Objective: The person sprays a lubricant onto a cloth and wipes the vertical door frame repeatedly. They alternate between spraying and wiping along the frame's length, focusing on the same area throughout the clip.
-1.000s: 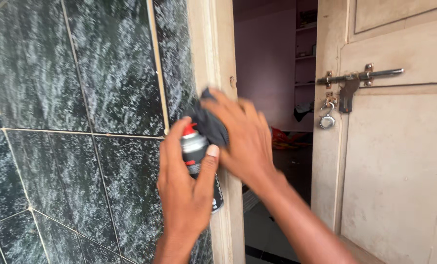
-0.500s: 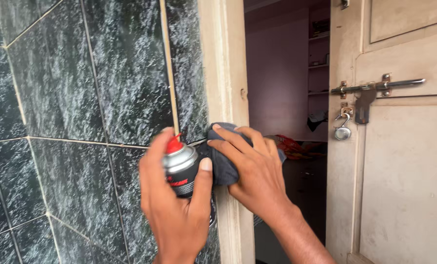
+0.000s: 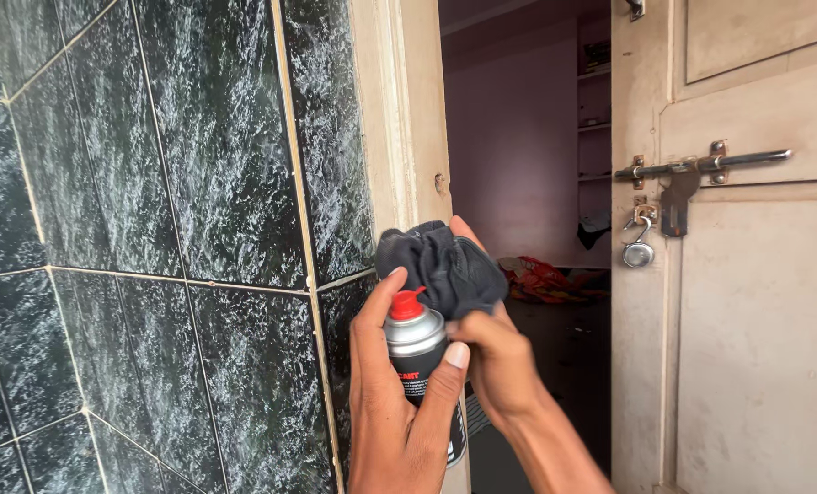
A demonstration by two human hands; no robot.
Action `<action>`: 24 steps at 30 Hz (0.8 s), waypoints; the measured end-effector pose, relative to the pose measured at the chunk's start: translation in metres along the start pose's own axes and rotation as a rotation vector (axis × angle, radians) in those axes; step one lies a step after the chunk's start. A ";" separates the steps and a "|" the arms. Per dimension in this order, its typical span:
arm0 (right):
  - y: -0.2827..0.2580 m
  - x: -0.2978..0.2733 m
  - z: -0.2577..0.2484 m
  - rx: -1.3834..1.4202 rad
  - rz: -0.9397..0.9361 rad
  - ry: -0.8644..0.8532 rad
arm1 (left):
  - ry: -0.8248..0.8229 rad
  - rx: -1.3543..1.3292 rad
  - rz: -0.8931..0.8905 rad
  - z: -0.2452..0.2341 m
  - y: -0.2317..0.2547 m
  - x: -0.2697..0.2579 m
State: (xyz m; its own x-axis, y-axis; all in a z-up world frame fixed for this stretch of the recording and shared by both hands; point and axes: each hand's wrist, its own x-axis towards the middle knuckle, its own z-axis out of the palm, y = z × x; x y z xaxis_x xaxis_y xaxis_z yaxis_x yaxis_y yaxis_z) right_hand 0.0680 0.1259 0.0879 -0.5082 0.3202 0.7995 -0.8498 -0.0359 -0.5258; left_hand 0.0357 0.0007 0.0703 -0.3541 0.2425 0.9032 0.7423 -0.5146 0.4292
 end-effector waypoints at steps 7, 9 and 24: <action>0.011 -0.005 0.013 -0.102 -0.099 0.332 | 0.153 -0.049 0.076 0.004 -0.014 -0.001; 0.022 -0.006 0.016 -0.121 -0.258 0.420 | 0.158 -0.044 0.075 0.006 -0.018 -0.004; 0.006 -0.002 0.004 -0.960 -0.550 0.002 | 0.014 -0.137 0.412 -0.009 -0.049 -0.011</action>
State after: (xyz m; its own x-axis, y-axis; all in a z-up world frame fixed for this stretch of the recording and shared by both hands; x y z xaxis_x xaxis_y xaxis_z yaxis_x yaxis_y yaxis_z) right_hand 0.0635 0.1213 0.0849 -0.0939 0.0683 0.9932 -0.4977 0.8608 -0.1062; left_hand -0.0016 0.0157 0.0396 -0.0525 -0.0162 0.9985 0.7410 -0.6709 0.0281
